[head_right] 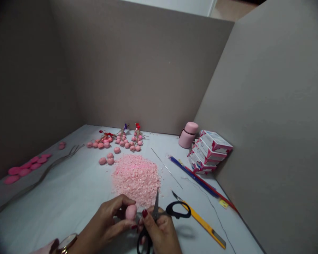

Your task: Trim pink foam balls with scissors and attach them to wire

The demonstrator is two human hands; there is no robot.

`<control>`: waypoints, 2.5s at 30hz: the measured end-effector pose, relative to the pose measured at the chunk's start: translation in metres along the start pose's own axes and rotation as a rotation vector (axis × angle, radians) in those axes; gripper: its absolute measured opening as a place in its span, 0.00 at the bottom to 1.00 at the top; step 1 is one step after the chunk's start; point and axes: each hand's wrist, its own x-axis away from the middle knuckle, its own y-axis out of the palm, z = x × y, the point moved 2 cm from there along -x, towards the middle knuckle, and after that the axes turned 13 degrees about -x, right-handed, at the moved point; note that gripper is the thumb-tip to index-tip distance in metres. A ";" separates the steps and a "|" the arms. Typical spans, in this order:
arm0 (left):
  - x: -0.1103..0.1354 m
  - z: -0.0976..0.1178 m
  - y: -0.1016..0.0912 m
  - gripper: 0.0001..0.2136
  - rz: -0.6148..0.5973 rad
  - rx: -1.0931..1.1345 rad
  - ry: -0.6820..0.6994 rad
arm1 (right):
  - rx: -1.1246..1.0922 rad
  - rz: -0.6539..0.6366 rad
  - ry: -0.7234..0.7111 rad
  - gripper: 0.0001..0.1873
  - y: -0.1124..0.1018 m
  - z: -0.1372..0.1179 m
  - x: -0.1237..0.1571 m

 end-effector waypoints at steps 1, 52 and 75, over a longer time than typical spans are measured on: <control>0.000 -0.001 0.000 0.06 -0.004 -0.004 0.010 | 0.002 -0.014 -0.001 0.26 0.000 0.000 -0.001; -0.024 -0.015 0.001 0.13 0.038 0.109 0.075 | 0.242 -0.066 -0.292 0.28 0.003 -0.019 -0.028; -0.018 -0.036 0.002 0.10 0.071 0.055 0.109 | 0.181 -0.036 -0.162 0.26 0.006 -0.010 -0.027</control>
